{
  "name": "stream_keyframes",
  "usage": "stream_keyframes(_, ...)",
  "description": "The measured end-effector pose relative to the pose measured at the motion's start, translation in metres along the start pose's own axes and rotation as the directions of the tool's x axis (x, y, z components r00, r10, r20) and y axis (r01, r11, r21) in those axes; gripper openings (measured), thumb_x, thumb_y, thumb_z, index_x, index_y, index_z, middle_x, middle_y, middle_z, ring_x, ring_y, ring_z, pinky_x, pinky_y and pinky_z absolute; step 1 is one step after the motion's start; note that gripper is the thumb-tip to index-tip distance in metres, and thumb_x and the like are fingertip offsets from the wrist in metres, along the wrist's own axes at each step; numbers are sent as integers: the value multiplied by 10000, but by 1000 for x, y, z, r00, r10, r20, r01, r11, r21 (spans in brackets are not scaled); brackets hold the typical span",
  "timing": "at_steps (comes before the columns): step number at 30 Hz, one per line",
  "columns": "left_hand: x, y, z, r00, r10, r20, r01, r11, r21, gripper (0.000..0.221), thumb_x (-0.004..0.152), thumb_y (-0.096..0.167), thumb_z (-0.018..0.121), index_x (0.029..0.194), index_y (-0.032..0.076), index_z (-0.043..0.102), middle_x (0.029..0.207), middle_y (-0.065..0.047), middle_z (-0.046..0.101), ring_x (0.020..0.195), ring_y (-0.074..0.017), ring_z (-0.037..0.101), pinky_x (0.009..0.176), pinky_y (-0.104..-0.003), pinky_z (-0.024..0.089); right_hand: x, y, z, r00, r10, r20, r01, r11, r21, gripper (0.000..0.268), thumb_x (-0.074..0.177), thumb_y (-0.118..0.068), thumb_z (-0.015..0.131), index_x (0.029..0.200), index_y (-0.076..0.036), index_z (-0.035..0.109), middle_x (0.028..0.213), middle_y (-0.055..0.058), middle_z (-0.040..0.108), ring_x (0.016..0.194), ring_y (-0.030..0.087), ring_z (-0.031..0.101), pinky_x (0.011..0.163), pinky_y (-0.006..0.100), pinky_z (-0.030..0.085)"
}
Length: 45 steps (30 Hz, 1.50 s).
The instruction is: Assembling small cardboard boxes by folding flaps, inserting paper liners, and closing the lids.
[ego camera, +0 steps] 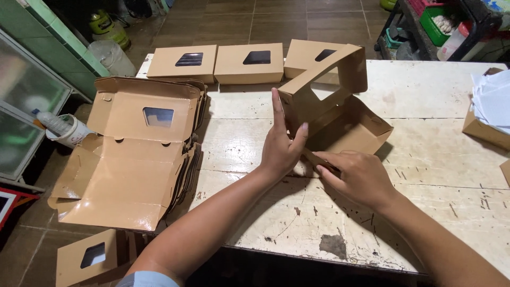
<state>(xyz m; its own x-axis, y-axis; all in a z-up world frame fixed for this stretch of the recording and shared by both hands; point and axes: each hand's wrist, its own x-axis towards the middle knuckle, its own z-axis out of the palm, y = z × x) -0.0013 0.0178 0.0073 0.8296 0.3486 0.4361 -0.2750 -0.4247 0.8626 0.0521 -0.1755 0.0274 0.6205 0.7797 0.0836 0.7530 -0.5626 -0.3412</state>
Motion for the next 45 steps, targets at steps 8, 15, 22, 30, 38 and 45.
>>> stream_keyframes(8,1,0,4,997,-68,32,72,990,-117,1034,860,-10,498,1640,153,-161,1356,-346,554,1062,-451,662,803,-478,601,3,6,7,1000,-9,4,9,999,-37,464,881,-555,631,1227,-262,731,1113,63,793,1125,280,715,1045,492,458)
stream_keyframes(15,6,15,-7,989,-141,-33,135,981,-137,966,972,49,519,1638,203,-164,1447,-353,514,1197,-472,636,935,-527,567,3,24,17,954,-291,71,293,956,-11,580,824,-605,681,1246,-209,718,1144,106,784,1177,328,694,987,520,546)
stream_keyframes(22,16,-25,-2,974,-227,-4,217,936,-279,895,1025,63,496,1649,253,-116,1344,-342,598,1038,-346,715,829,-392,640,14,79,23,825,-454,-335,529,830,178,347,803,-360,817,1100,-181,793,1028,56,815,969,295,767,896,460,583)
stream_keyframes(30,32,-56,5,960,-273,-58,223,875,-429,811,946,91,651,1636,90,226,1175,-361,672,985,-365,703,832,-475,629,10,174,-51,574,-71,-815,-2,996,-89,123,985,-150,771,863,-163,759,729,-2,700,724,233,704,714,360,573)
stream_keyframes(38,27,-1,7,960,-280,20,274,921,-277,674,923,90,633,1553,79,394,1229,-233,685,1035,-329,700,875,-444,622,-11,271,-57,390,173,-905,-541,838,-73,98,862,-261,789,957,-242,805,850,-40,734,780,255,671,693,413,534)
stream_keyframes(45,24,10,7,969,-245,25,246,957,-157,556,922,191,621,1448,49,510,1358,-118,644,1243,-264,624,1067,-357,523,-9,255,-60,435,644,-629,-793,605,72,346,906,-431,717,1119,-175,811,1172,48,751,1104,343,617,933,519,402)
